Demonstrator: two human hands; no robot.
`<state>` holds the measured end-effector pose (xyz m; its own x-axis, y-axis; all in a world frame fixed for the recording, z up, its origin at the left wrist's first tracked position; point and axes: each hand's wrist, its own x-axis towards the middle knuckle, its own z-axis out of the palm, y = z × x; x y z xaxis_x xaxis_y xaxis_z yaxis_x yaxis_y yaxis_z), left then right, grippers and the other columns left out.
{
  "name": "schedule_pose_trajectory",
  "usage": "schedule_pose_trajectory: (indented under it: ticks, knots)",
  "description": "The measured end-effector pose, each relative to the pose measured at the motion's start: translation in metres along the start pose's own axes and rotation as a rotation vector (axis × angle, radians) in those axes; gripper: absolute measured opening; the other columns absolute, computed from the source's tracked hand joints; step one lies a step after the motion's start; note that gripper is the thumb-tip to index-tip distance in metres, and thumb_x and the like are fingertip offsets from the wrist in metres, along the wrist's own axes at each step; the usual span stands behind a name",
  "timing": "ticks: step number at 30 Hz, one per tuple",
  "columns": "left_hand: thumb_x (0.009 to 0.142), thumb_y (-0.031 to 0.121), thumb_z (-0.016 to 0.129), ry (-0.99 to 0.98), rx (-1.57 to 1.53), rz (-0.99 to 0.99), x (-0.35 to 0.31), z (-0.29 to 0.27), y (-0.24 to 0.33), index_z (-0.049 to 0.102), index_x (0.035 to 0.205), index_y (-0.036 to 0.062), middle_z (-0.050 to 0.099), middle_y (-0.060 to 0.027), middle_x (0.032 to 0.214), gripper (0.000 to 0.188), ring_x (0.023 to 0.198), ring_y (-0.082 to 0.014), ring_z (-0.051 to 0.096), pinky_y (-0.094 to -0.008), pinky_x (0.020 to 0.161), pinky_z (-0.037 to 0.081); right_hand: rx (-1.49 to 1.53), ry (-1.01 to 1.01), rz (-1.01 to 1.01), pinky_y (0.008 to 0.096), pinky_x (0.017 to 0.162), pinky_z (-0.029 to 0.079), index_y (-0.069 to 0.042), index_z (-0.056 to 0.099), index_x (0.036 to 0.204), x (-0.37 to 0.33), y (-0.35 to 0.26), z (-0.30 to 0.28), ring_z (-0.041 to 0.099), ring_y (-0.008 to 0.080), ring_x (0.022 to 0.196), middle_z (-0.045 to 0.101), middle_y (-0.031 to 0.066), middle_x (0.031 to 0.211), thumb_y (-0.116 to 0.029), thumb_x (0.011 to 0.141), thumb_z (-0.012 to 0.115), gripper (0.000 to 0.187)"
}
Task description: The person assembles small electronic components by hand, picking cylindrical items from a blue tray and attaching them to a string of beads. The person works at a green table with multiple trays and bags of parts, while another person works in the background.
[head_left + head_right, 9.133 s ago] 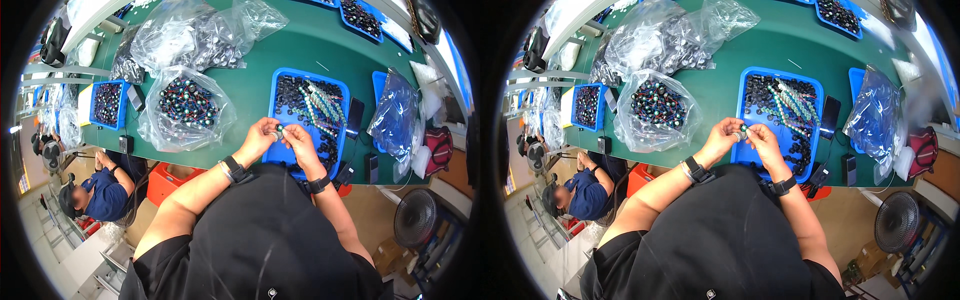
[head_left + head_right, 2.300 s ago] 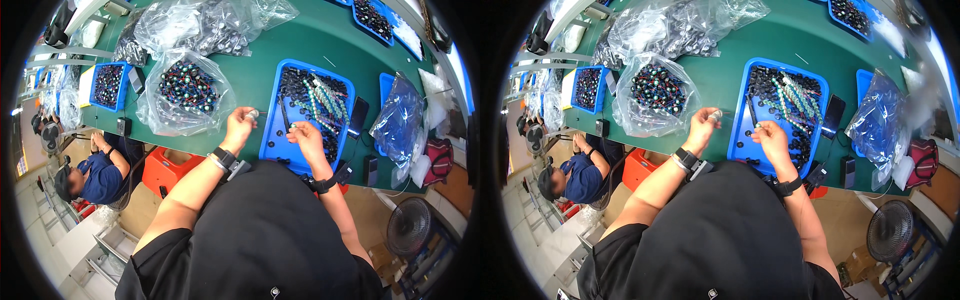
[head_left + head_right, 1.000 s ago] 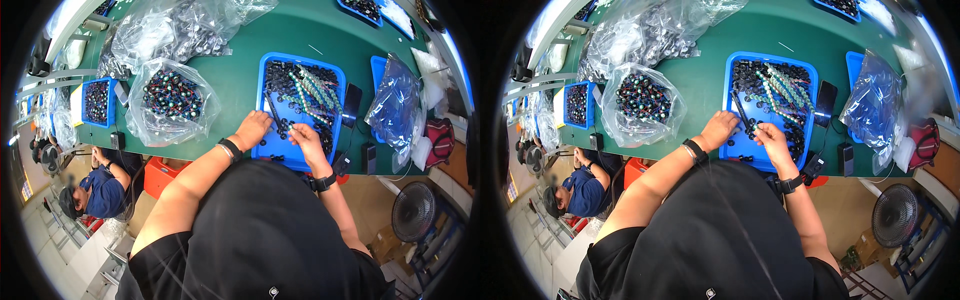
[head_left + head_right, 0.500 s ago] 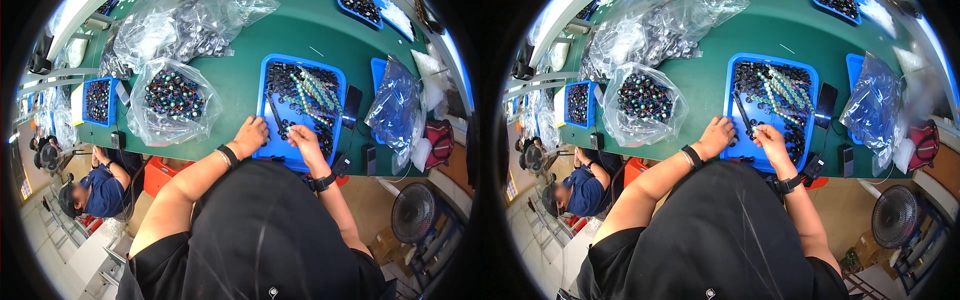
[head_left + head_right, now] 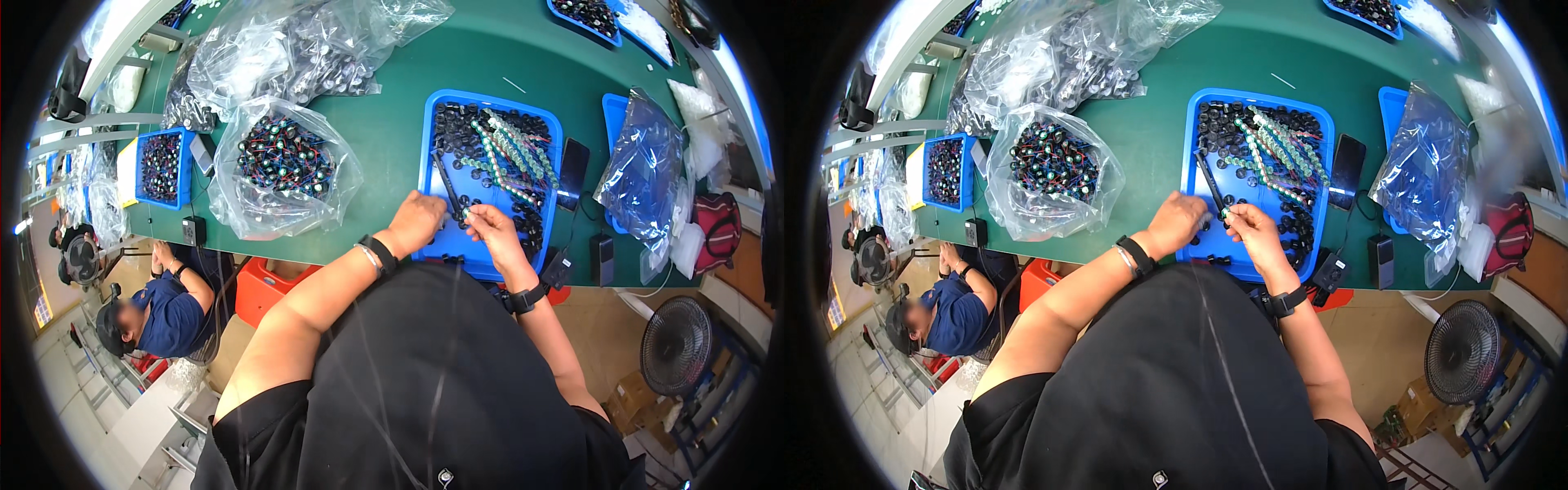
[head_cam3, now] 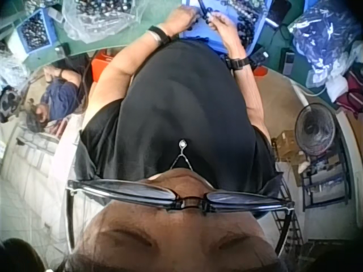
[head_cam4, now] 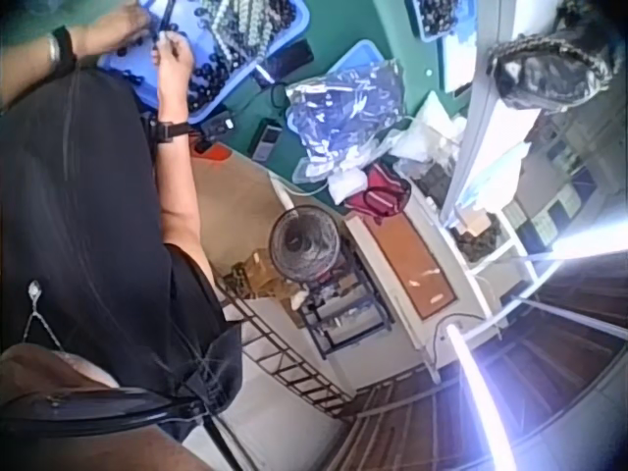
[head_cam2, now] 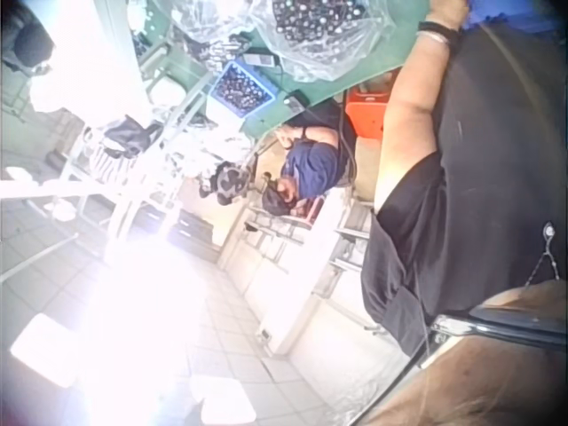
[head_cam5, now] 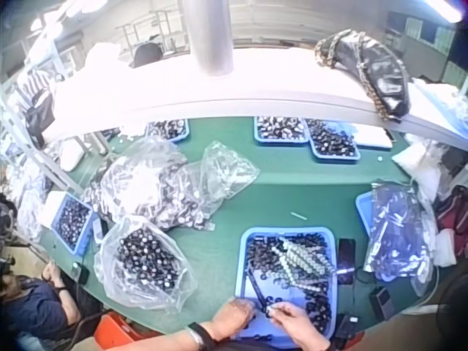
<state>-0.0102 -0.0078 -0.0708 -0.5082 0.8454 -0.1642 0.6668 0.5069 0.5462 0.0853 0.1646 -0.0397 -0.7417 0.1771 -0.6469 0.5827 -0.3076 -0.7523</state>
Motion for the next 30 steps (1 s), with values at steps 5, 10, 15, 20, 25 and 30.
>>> schedule_pose_trajectory:
  ticks: [5, 10, 15, 20, 25, 30]
  knots:
    - [0.082, 0.032, 0.061, 0.030, 0.173, 0.097, -0.001, -0.010, 0.000, 0.063, 0.089, 0.0083, 0.059, -0.0046, 0.086, 0.025, 0.089, -0.0223, 0.053, -0.0343, 0.083, 0.037, 0.015, 0.000, 0.002, 0.0222, 0.063, 0.044, -0.002, 0.060, 0.101, 0.001, 0.004, -0.002, 0.056, 0.0092, 0.072, 0.062, 0.0026, 0.085, -0.015, 0.089, 0.059, 0.017]
    - [0.077, 0.018, 0.058, -0.113, 0.375, 0.192, -0.006, 0.018, 0.010, 0.065, 0.092, 0.0076, 0.059, -0.0065, 0.092, 0.019, 0.094, -0.0216, 0.052, -0.0340, 0.087, 0.036, 0.013, 0.007, 0.016, 0.0226, 0.063, 0.044, -0.001, 0.060, 0.102, -0.002, 0.006, -0.002, 0.057, 0.0095, 0.072, 0.062, 0.0034, 0.085, -0.015, 0.089, 0.059, 0.018]
    - [0.079, 0.007, 0.061, -0.045, -0.114, 0.011, -0.001, -0.002, 0.015, 0.058, 0.101, 0.0021, 0.061, -0.0070, 0.091, 0.022, 0.091, -0.0200, 0.057, -0.0327, 0.083, 0.043, 0.036, -0.032, -0.018, 0.0224, 0.066, 0.044, -0.002, 0.060, 0.103, -0.006, 0.002, -0.004, 0.057, 0.0094, 0.075, 0.062, 0.0028, 0.087, -0.013, 0.090, 0.058, 0.018]
    - [0.080, -0.003, 0.064, -0.096, -1.168, -0.367, 0.005, -0.029, 0.021, 0.054, 0.108, 0.0002, 0.063, -0.0048, 0.095, 0.030, 0.090, -0.0129, 0.060, -0.0258, 0.079, 0.049, 0.147, -0.119, -0.083, 0.0221, 0.068, 0.044, -0.002, 0.060, 0.104, -0.014, -0.013, -0.001, 0.057, 0.0088, 0.076, 0.062, 0.0022, 0.087, -0.013, 0.090, 0.058, 0.017]
    - [0.081, 0.000, 0.065, -0.098, -1.307, -0.396, 0.001, -0.047, 0.030, 0.055, 0.116, 0.0001, 0.063, -0.0047, 0.101, 0.036, 0.094, -0.0113, 0.059, -0.0250, 0.083, 0.048, 0.161, -0.115, -0.133, 0.0224, 0.068, 0.044, -0.003, 0.061, 0.103, -0.016, -0.026, 0.000, 0.057, 0.0080, 0.076, 0.063, 0.0015, 0.088, -0.012, 0.090, 0.059, 0.017]
    - [0.081, 0.001, 0.064, -0.092, -1.283, -0.427, -0.005, -0.052, 0.035, 0.056, 0.119, -0.0001, 0.063, -0.0054, 0.102, 0.039, 0.094, -0.0106, 0.058, -0.0244, 0.081, 0.047, 0.009, -0.119, -0.172, 0.0221, 0.065, 0.044, -0.003, 0.061, 0.102, -0.017, -0.027, 0.001, 0.057, 0.0072, 0.072, 0.063, 0.0004, 0.082, -0.012, 0.089, 0.060, 0.016]
